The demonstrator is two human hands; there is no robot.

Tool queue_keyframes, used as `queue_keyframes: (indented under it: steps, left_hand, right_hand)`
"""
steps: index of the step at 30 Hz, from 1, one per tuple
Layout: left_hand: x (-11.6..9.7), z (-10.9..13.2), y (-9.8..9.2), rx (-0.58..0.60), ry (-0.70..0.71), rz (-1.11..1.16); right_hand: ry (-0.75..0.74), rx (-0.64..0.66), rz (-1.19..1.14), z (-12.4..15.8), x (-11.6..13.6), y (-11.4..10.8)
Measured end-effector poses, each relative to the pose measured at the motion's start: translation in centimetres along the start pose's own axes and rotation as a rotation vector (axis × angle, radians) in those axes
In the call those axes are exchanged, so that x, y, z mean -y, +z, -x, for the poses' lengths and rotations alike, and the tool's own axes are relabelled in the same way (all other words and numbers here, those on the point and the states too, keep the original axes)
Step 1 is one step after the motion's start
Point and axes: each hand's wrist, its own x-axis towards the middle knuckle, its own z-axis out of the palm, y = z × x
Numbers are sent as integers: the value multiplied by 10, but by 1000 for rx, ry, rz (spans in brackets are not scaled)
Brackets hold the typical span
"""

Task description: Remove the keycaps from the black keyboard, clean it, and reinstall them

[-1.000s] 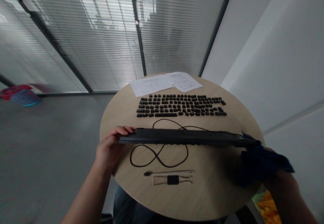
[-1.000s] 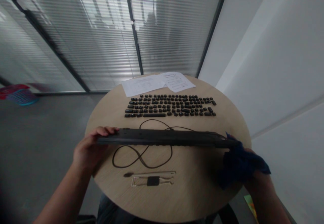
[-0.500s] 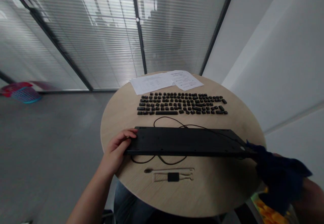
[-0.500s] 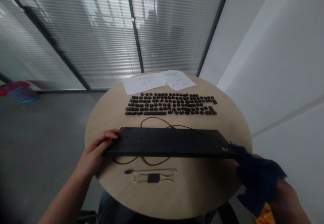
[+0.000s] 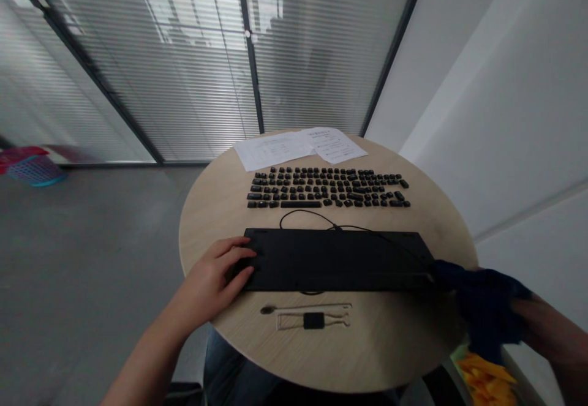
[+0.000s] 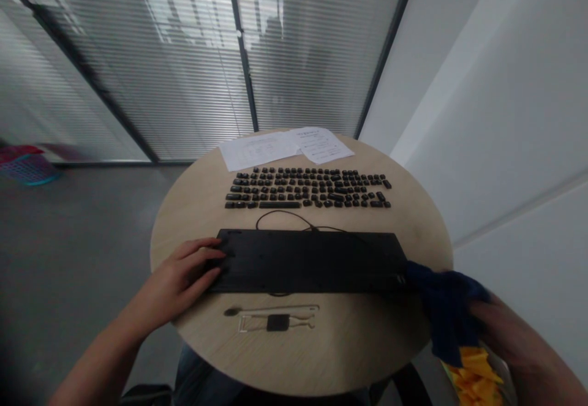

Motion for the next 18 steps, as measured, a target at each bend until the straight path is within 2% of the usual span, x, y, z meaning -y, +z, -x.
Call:
queue_keyframes:
  steps: [1,3,6,8,10,11,13,15,18]
  left_hand:
    - [4,0,-3,28,16,-7]
    - [12,-1,-8,85,35,-6]
    - [26,-5,-10,171,44,32]
    - [33,-8,-9,224,57,69]
    - [37,-10,-7,262,72,88]
    - [38,-11,-7,275,79,91]
    - [40,-13,-6,287,92,94]
    - [41,-13,-5,296,103,100]
    - [41,-13,-2,293,103,104]
  right_hand:
    - [79,34,-67,-14,-6,-5]
    - [90,102,-90,-38,-11,-17]
    - [-114,141,38,-56,6,-23]
    - [-309,88,153,-56,35,-3]
    - [-557,29,270,-50,72,40]
    - [-696,73,326,-45,92,68]
    - [-897,254,430,-33,129,129]
    - [-994,445,536,-23,158,183]
    - [-1101,601,678,-12,178,240]
